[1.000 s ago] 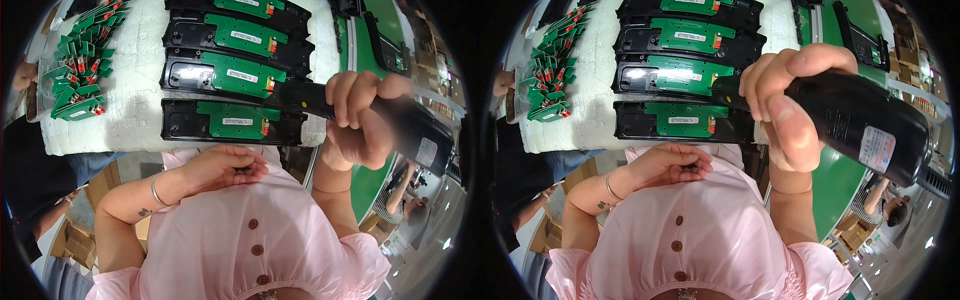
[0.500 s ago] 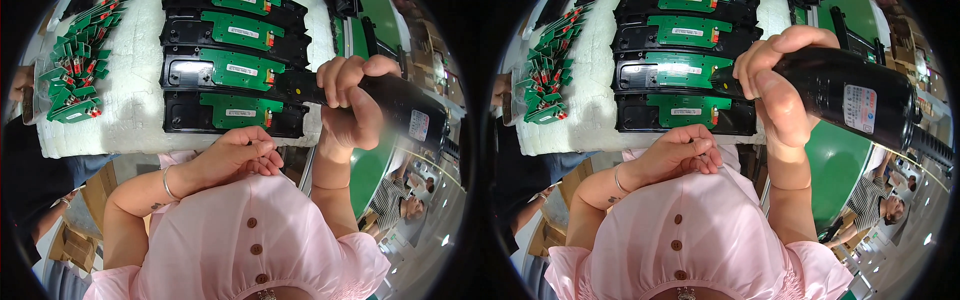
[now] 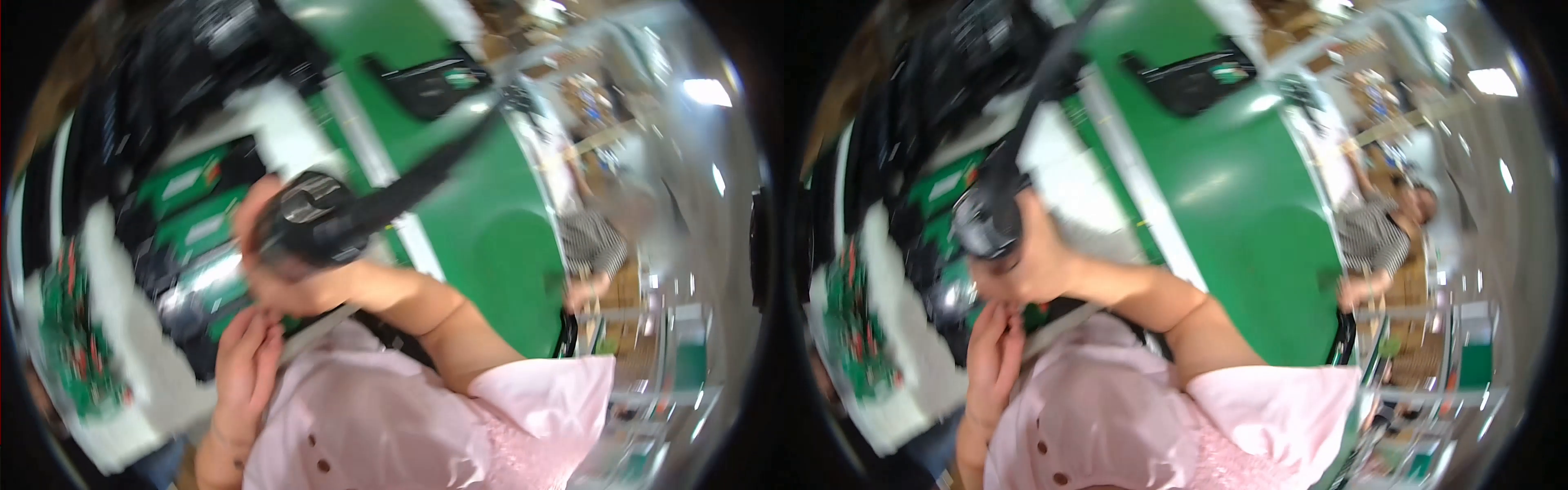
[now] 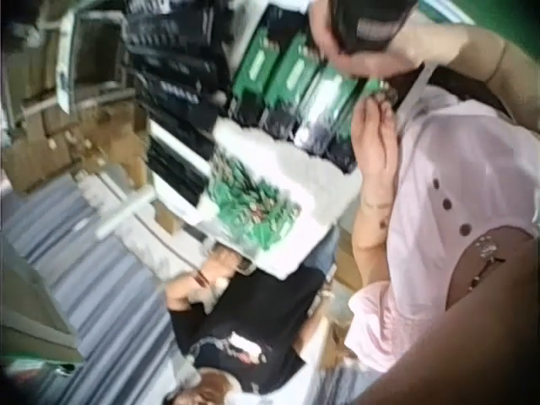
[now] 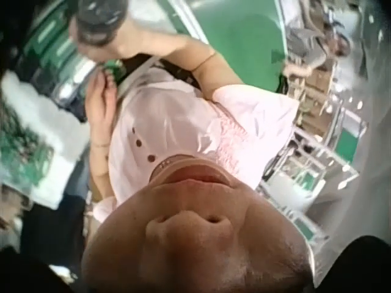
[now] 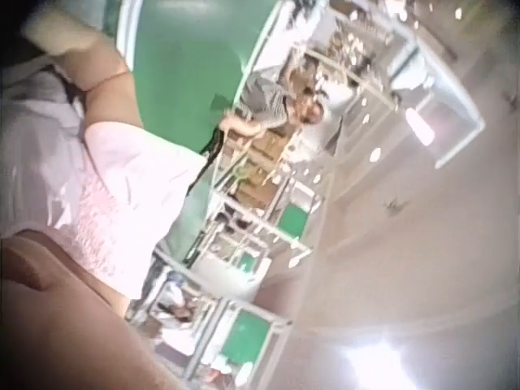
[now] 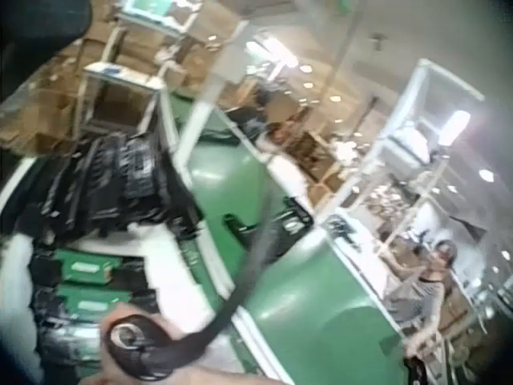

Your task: Assemble circuit boards into plastic housings and secure them using an electric screwdriver.

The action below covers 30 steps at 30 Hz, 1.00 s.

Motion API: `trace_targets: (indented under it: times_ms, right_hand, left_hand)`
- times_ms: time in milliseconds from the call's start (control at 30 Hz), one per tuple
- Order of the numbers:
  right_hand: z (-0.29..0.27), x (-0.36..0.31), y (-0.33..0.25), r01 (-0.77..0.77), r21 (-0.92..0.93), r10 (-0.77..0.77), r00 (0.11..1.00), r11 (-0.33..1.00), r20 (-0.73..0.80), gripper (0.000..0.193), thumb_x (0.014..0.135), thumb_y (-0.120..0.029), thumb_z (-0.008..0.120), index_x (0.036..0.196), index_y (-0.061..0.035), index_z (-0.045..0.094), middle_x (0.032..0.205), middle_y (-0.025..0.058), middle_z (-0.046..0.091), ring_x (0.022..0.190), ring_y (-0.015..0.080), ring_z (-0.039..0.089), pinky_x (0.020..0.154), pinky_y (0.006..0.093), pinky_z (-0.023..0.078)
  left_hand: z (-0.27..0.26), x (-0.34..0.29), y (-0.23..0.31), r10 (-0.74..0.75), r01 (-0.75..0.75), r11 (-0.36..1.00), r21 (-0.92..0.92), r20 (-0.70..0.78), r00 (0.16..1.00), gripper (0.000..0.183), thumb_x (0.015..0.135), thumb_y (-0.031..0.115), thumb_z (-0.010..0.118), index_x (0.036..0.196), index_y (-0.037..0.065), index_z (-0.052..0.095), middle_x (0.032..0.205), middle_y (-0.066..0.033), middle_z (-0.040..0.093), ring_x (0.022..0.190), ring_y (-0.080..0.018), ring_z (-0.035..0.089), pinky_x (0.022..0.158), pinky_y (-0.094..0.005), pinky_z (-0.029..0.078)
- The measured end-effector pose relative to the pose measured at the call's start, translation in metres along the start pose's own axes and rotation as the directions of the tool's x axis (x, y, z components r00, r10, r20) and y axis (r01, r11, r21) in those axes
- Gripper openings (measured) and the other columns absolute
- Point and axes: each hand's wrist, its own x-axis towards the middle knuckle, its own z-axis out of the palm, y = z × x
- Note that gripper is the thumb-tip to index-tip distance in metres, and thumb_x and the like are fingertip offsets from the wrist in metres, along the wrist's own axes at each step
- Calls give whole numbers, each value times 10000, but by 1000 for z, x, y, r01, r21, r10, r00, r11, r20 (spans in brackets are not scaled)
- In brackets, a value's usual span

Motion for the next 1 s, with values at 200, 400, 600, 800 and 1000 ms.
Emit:
trace_targets:
  times_ms: [200, 400, 600, 800, 1000]
  right_hand:
    - [-17, -13, -57, 246, 362, -236, 969, 899, -72, 229, 650, -10, 547, 841, 12, 423, 667, 51, 491, 537, 89, 468, 480, 221, 371]
    - [-28, -17, -60, 353, 421, -346, 933, 835, -95, 245, 643, -55, 574, 830, 21, 437, 620, 45, 523, 541, 97, 510, 503, 209, 401]
    - [-21, -18, -64, 272, 491, -283, 958, 828, -53, 226, 657, 14, 535, 848, -13, 417, 591, 66, 475, 525, 171, 470, 524, 301, 404]
    - [-21, -11, -66, 149, 429, -141, 989, 891, -50, 240, 636, 70, 560, 839, -22, 472, 606, 70, 506, 590, 181, 521, 574, 296, 433]
    - [-39, 16, -25, 243, 256, -169, 945, 936, -280, 321, 664, -47, 412, 985, -42, 409, 584, 59, 417, 499, 164, 397, 570, 343, 385]
  left_hand:
    - [-23, 17, -3, 33, -23, 984, -176, 54, 998, 278, 858, 47, 458, 1114, -50, 410, 1052, -109, 507, 896, -133, 533, 787, -230, 478]
    - [13, 25, 2, 82, -69, 979, -194, 58, 995, 252, 871, 123, 466, 1068, -31, 441, 1042, -134, 517, 945, -172, 530, 825, -285, 464]
    - [-1, 26, 3, 47, 7, 960, -281, 186, 981, 290, 871, 171, 474, 1089, -18, 440, 1094, -125, 504, 974, -178, 520, 846, -299, 449]
    - [37, 4, 6, 77, 11, 949, -315, 266, 961, 370, 900, 265, 400, 1107, -39, 439, 1173, -137, 456, 1094, -233, 443, 967, -365, 336]
    - [21, 25, 16, -105, 108, 994, -2, 194, 975, 348, 907, 120, 340, 1182, -91, 362, 1110, -215, 493, 1047, -284, 496, 920, -312, 394]
